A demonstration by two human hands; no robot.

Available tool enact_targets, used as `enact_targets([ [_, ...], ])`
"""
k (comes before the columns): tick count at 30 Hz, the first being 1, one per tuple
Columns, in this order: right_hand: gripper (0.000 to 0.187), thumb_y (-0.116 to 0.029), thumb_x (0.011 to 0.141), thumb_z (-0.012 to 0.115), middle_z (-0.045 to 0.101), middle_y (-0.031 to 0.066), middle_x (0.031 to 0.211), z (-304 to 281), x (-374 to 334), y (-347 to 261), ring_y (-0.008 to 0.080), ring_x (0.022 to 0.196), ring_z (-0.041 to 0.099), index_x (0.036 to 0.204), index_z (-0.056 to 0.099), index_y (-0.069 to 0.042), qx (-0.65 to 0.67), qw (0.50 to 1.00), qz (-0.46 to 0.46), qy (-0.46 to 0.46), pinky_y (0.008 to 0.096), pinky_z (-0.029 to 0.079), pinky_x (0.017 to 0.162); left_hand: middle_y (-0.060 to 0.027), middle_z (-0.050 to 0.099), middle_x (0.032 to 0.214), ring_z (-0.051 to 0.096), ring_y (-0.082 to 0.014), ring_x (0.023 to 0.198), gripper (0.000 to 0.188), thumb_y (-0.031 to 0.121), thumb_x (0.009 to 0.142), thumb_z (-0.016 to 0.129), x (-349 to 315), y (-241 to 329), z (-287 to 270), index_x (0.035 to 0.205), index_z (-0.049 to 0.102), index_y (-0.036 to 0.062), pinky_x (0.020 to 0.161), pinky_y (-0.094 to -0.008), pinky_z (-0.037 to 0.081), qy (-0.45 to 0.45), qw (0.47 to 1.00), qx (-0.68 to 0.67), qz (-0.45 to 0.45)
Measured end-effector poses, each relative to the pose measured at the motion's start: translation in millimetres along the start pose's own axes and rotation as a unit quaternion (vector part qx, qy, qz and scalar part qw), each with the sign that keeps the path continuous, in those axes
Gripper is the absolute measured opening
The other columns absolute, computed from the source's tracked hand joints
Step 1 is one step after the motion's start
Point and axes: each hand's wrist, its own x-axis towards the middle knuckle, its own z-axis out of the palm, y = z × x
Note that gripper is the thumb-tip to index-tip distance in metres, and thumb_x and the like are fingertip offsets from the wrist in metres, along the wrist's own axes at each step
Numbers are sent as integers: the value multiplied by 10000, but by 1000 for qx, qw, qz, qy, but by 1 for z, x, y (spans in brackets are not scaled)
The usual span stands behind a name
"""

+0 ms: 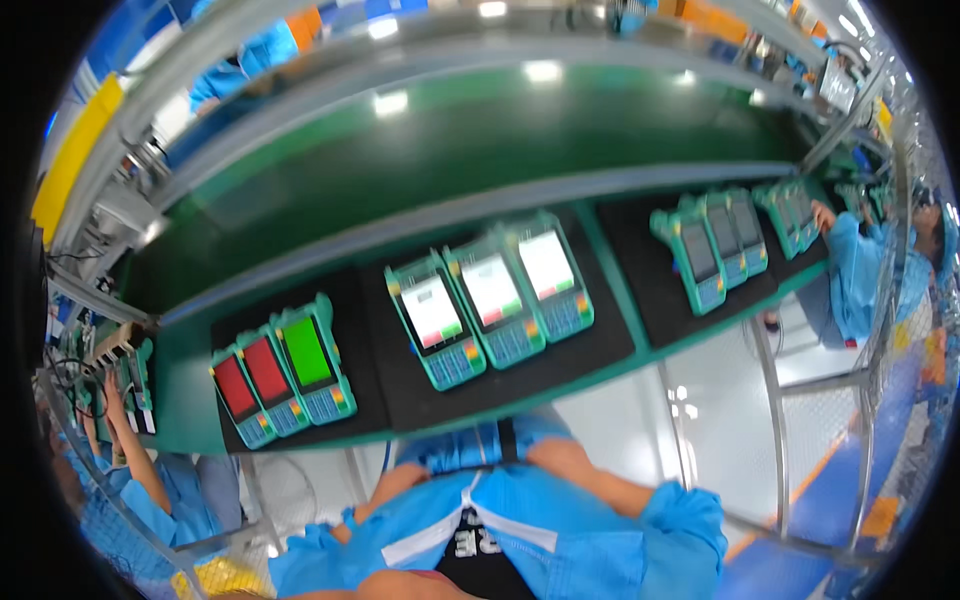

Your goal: The person tests handheld terminal devices on an assembly line by placing them on a mat, tapping their touchscreens and buttons to run through display and functional test screens, and moving the tested units down the workstation.

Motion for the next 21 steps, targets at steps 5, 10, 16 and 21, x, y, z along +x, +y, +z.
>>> enact_targets([
  [5,226,-256,766,726,667,89,865,-7,31,-29,304,808,658,933,670,-114,95,986,-6,136,412,525,641,-113,618,835,613,-223,658,229,93,826,709,8,5,1,1037,630,48,608,-305,500,70,994,-81,-2],
  [10,246,-251,738,773,651,77,798,-2,30,-35,296,782,657,901,664,-102,151,973,19,174,401,523,626,-37,585,829,538,-124,657,498,20,768,795,18,27,5,1242,645,33,617,-239,467,126,941,-275,-151],
  [16,254,-202,687,815,653,77,751,1,29,-39,279,722,657,852,662,-84,187,959,11,213,373,516,595,-45,601,906,550,-101,751,504,44,772,819,25,26,-11,1239,633,9,656,-230,469,-17,968,-230,-103],
  [21,233,-178,723,814,624,86,740,1,29,-40,226,651,618,859,682,-43,211,953,-12,216,306,478,553,-25,576,897,502,-77,736,543,69,777,829,33,41,-2,1265,601,-4,660,-220,447,18,946,-284,-158],
])
